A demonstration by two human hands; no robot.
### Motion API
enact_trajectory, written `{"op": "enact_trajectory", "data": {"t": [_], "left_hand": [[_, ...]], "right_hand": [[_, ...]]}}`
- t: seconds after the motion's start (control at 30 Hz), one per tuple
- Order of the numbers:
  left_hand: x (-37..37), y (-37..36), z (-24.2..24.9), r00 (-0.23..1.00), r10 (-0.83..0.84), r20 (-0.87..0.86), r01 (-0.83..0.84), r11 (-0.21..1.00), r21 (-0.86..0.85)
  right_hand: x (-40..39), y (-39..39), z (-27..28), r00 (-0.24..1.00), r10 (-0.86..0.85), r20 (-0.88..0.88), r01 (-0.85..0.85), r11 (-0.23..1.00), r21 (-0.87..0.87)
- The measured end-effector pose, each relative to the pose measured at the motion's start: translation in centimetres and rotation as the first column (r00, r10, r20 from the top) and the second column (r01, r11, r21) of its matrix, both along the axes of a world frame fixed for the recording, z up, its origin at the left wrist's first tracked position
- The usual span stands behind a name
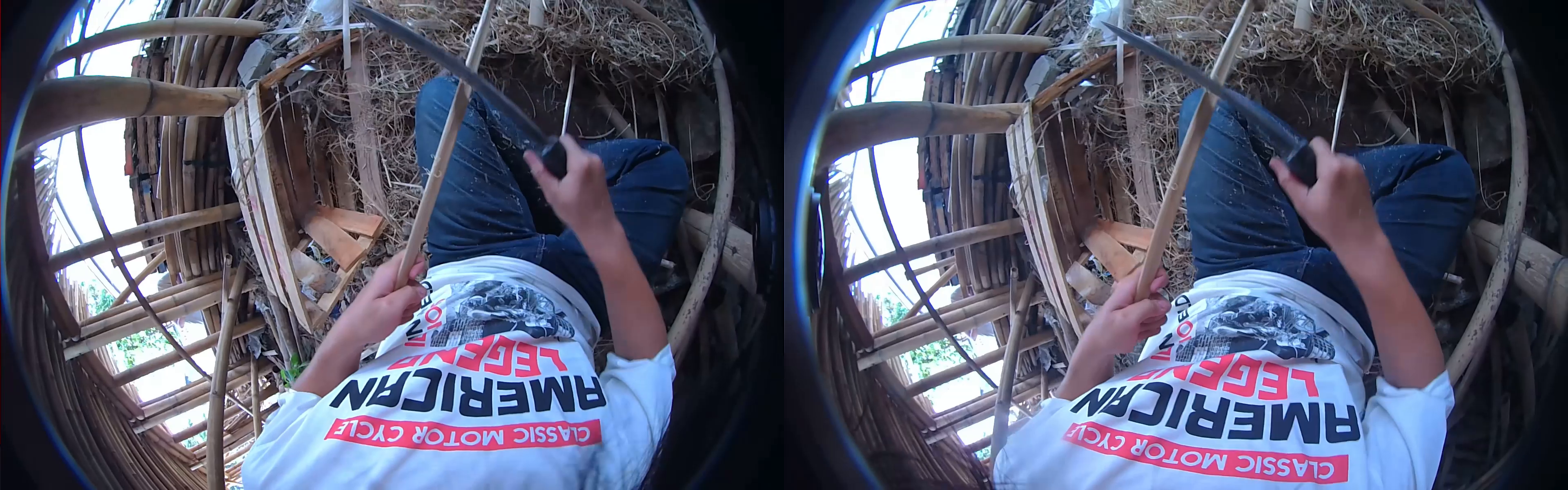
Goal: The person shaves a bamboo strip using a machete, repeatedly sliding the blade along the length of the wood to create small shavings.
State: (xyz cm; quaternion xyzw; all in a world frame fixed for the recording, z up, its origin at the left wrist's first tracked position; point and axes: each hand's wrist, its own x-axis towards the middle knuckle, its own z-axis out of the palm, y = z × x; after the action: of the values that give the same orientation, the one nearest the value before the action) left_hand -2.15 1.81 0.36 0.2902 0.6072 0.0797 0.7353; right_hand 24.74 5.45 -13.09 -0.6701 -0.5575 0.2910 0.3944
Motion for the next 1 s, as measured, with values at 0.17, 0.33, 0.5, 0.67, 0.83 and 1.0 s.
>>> {"op": "enact_trajectory", "data": {"t": [0.17,0.33,0.5,0.67,0.83,1.0], "left_hand": [[0.0,-0.2,-0.6,0.993,-0.106,-0.049,0.109,0.992,0.069],[-1.1,-0.2,0.1,0.992,-0.083,-0.09,0.09,0.993,0.072],[-0.7,-0.3,-1.1,0.991,-0.122,-0.059,0.127,0.988,0.093],[-1.2,-0.1,-0.5,0.987,-0.137,-0.087,0.147,0.983,0.11],[-1.5,-0.6,-0.7,0.974,-0.182,-0.135,0.206,0.959,0.196],[-1.3,-0.4,-0.8,0.981,-0.153,-0.123,0.162,0.985,0.066]], "right_hand": [[-3.8,-3.7,2.7,0.972,0.236,-0.017,-0.231,0.963,0.139],[-1.6,-1.3,2.0,0.979,0.203,-0.01,-0.201,0.974,0.1],[-3.2,-3.1,3.0,0.986,0.135,-0.099,-0.135,0.991,0.003],[-3.1,-3.6,4.1,0.961,0.277,-0.02,-0.275,0.959,0.071],[-1.3,-1.4,2.3,0.996,0.075,-0.04,-0.079,0.991,-0.106],[-4.8,-5.4,3.7,0.966,0.256,-0.015,-0.253,0.961,0.108]]}}
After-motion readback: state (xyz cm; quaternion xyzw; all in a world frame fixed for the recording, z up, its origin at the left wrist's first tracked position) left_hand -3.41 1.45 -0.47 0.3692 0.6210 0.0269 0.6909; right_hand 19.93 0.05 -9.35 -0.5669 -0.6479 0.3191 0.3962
